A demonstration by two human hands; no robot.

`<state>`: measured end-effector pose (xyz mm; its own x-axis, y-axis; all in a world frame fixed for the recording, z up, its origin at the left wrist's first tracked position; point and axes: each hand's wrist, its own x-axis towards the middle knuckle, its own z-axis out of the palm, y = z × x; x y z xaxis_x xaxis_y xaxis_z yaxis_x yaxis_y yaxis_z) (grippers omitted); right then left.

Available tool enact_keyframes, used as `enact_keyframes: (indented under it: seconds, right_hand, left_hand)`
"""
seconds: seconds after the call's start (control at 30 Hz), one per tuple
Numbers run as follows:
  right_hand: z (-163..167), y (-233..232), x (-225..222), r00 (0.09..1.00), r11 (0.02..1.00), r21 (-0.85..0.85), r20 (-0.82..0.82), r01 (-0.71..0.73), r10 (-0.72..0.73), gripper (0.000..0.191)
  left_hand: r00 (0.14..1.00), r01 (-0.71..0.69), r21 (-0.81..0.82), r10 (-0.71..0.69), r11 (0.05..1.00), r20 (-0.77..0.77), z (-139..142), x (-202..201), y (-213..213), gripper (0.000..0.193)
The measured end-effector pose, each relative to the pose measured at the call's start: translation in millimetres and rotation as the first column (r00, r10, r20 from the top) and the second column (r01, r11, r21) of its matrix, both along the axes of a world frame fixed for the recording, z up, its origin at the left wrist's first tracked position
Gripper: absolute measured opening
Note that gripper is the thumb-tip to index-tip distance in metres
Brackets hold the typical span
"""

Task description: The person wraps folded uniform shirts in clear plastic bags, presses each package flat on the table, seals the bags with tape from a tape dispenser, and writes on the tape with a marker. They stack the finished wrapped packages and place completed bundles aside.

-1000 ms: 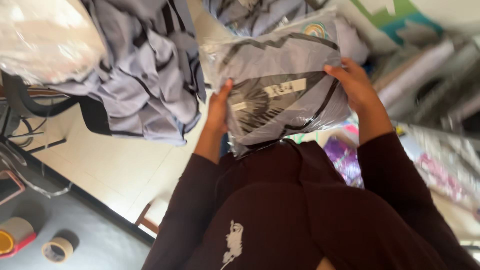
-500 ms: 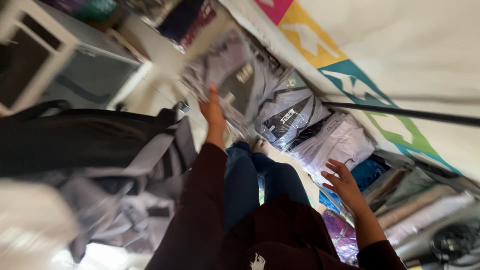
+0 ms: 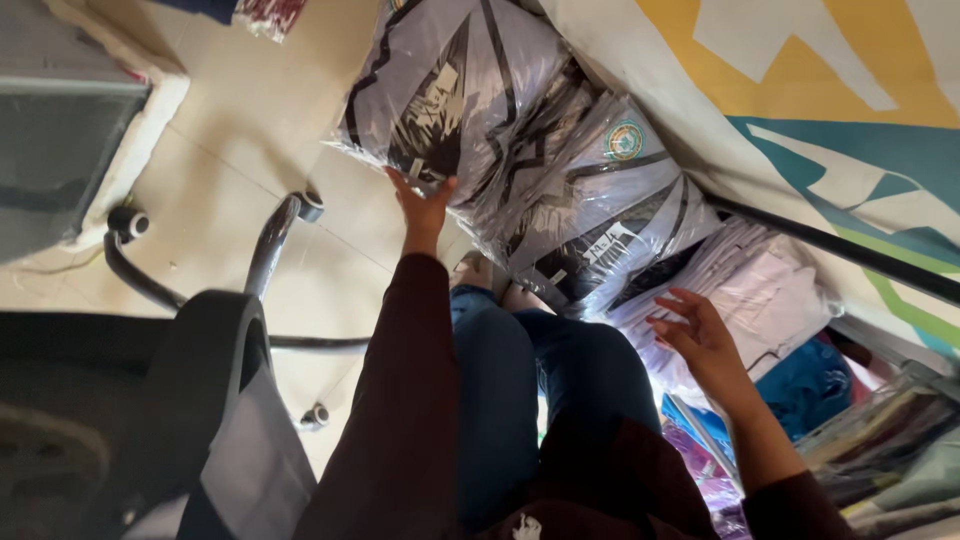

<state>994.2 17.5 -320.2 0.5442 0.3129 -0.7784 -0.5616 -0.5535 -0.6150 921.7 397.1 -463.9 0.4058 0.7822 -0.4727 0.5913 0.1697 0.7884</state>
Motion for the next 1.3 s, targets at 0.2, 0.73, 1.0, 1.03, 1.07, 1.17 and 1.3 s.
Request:
enact_keyframes:
  seconds: [0.2, 0.73, 1.0, 1.03, 1.07, 1.17, 1.3]
  right_hand:
    - [-31, 46, 22, 0.991, 0.996, 0.031, 0.102, -0.089, 0.085, 0.068]
    - [117, 93, -36, 0.925, 0.934, 0.015, 0.15, -0.356, 0.35, 0.069]
    - [222, 117, -76, 0.699, 0.708, 0.032, 0.2, -0.705, 0.687, 0.065]
    - [231, 122, -80, 0.705, 0.705, 0.073, 0.17, -0.706, 0.688, 0.061]
    - [241, 130, -83, 0.72, 0.712, 0.112, 0.147, -0.694, 0.679, 0.058]
    - [264, 156, -119, 0.61, 0.588, 0.164, 0.218, -0.792, 0.762, 0.048]
    - [285, 191, -207, 0.475, 0.441, 0.179, 0.296, -0.88, 0.828, 0.042]
  left_hand:
    - [0.978, 0.195, -0.019, -0.193, 0.981, 0.076, -3, -13, 7, 0.126]
    - [0.967, -0.034, 0.016, 0.037, 0.999, -0.253, 168, -32, -89, 0.115]
    - [0.949, 0.265, 0.011, -0.263, 0.964, 0.173, 360, -210, -187, 0.089]
    - [0.939, 0.293, 0.005, -0.289, 0.956, 0.186, 374, -239, -190, 0.086]
    - [0.938, 0.295, 0.0, -0.289, 0.956, 0.192, 386, -270, -193, 0.083]
    - [0.99, 0.108, 0.033, -0.111, 0.994, 0.09, 422, -369, -201, 0.071]
    - [0.979, -0.197, 0.123, 0.188, 0.973, 0.078, 465, -499, -237, 0.058]
